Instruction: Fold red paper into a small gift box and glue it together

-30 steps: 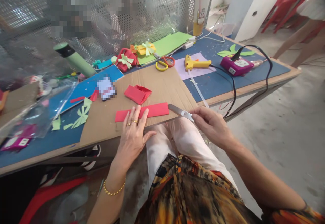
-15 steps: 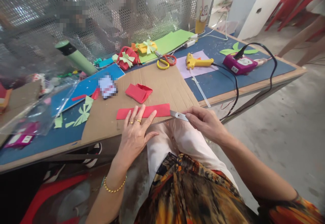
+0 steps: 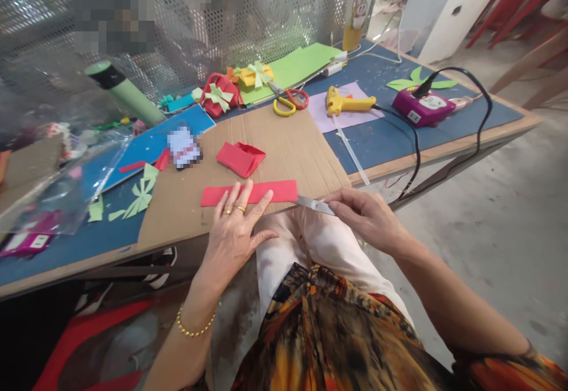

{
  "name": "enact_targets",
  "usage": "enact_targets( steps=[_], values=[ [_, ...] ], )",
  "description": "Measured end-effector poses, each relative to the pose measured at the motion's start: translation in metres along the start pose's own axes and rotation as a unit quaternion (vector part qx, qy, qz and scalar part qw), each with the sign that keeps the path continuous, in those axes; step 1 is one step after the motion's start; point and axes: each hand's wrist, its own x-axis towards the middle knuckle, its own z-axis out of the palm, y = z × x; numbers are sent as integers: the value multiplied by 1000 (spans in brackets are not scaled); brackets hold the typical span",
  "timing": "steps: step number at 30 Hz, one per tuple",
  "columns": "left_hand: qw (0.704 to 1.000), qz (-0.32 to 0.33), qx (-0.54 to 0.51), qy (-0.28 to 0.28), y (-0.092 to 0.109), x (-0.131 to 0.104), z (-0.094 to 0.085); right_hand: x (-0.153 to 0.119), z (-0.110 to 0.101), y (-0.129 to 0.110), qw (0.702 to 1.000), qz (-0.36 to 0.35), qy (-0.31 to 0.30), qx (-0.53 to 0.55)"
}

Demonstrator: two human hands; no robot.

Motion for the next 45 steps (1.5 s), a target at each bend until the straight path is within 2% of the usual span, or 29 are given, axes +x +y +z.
enact_targets(
  steps=[13, 18, 22, 25, 28, 31, 34, 40, 45],
  values=[
    [1000, 2, 3, 1, 1, 0, -1, 6, 29, -4, 999, 11, 47, 12],
    [1000, -7, -3, -2, 2, 1, -1, 1, 24, -4, 999, 5, 26, 18],
    [1000, -8, 3, -8, 3, 0, -1, -1, 17, -4, 999, 13, 47, 2],
    [1000, -7, -12, -16, 3, 4, -6, -1, 15, -4, 999, 13, 52, -4],
    [999, 1, -38, 6, 1, 14, -13, 1, 17, -5, 999, 8, 49, 3],
    [995, 42, -75, 51, -6, 30, -15, 4, 19, -5, 999, 4, 39, 9],
    [984, 100, -128, 73, -18, 47, -7, 5, 20, -4, 999, 4, 32, 8],
    [964, 168, -202, 34, -46, 66, 7, 6, 18, -4, 1000, 6, 28, -6],
    [962, 155, -227, -5, -51, 68, 9, 8, 16, -6, 1000, 4, 19, -4]
  ],
)
